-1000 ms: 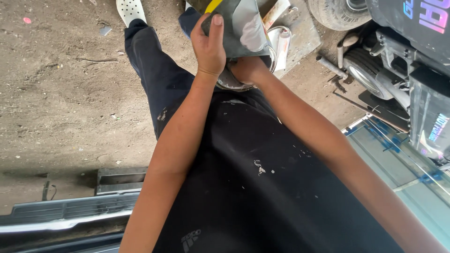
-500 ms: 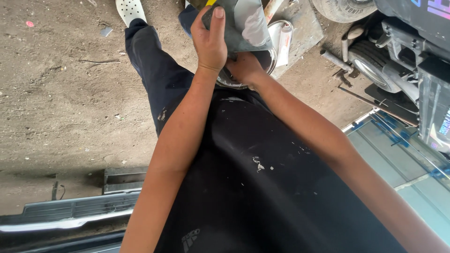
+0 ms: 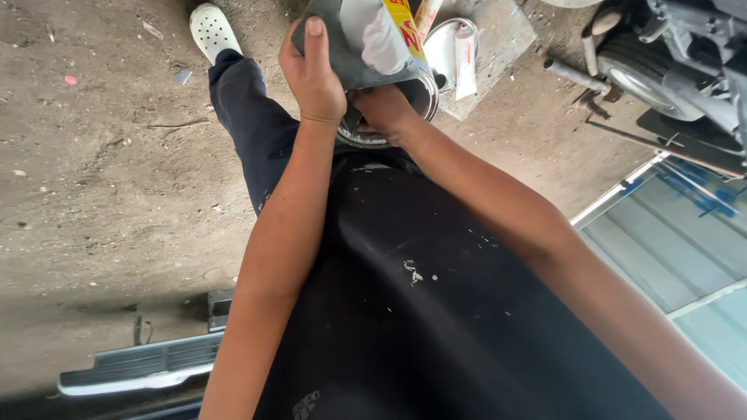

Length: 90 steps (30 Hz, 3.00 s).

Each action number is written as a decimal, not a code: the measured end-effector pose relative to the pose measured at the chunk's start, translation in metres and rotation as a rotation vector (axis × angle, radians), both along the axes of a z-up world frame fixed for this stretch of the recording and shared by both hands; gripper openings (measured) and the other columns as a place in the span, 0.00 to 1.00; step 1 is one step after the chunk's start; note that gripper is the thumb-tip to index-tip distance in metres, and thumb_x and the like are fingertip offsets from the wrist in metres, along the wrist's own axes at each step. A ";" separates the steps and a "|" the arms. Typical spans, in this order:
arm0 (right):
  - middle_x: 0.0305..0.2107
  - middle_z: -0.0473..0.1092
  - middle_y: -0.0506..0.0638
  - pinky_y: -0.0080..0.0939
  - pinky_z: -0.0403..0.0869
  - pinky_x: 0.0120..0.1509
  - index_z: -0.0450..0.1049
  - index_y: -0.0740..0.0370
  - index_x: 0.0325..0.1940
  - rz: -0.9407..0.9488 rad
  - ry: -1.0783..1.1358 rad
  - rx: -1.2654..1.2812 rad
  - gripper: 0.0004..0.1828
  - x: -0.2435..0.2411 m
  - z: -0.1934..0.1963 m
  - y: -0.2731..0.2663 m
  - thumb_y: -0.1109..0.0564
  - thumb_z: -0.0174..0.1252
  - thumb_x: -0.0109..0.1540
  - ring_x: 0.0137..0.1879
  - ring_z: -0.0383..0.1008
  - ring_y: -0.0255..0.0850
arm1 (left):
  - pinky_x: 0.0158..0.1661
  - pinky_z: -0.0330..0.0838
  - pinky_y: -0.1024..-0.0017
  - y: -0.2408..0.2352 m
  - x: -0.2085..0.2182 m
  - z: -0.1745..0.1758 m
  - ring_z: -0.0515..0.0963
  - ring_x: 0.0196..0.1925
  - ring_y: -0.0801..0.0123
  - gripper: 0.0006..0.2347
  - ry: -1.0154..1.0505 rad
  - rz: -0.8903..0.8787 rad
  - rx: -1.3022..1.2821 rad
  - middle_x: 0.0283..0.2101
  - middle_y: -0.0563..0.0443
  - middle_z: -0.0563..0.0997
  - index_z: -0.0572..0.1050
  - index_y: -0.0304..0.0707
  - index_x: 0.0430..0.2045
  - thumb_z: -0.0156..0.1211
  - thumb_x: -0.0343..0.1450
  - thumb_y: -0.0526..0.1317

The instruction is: The person mixes a grey paste from a can with a red substance from a tube onto a metal scraper. They then apply the mixed paste to a damaged area on the side of a black car, smoothing it over the surface.

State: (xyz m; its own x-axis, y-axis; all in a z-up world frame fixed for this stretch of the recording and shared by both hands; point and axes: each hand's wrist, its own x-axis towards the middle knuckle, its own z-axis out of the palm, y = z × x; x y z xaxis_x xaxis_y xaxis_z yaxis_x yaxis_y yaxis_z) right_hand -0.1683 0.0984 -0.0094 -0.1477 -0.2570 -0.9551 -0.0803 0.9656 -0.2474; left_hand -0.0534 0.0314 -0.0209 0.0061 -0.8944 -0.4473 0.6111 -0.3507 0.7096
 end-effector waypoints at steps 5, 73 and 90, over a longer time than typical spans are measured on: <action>0.47 0.73 0.47 0.47 0.81 0.42 0.69 0.55 0.60 -0.237 -0.117 0.013 0.22 -0.003 -0.036 0.020 0.56 0.59 0.62 0.51 0.76 0.41 | 0.39 0.58 0.74 0.003 0.004 -0.007 0.62 0.35 0.79 0.13 -0.101 -0.041 -0.015 0.31 0.62 0.67 0.71 0.33 0.31 0.55 0.80 0.44; 0.60 0.72 0.60 0.37 0.77 0.63 0.59 0.69 0.73 0.187 0.591 -1.486 0.28 0.038 0.346 -0.018 0.74 0.56 0.70 0.65 0.76 0.44 | 0.53 0.79 0.60 -0.062 0.064 0.227 0.83 0.49 0.60 0.14 0.685 -0.357 0.586 0.48 0.45 0.83 0.74 0.32 0.52 0.55 0.76 0.43; 0.63 0.72 0.57 0.40 0.71 0.74 0.70 0.58 0.68 0.287 0.441 -1.345 0.27 0.076 0.367 -0.035 0.75 0.52 0.68 0.71 0.73 0.47 | 0.53 0.77 0.67 -0.080 0.119 0.277 0.81 0.48 0.68 0.12 0.347 -0.211 -0.142 0.48 0.47 0.81 0.74 0.28 0.52 0.63 0.78 0.38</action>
State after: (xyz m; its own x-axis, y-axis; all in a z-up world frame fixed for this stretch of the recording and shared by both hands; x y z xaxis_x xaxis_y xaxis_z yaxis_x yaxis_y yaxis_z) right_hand -0.0925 0.0636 0.3576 -0.1505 -0.9787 0.1393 -0.5366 -0.0375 -0.8430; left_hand 0.0655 -0.0484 0.2556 -0.3126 -0.9126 -0.2634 0.7475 -0.4075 0.5246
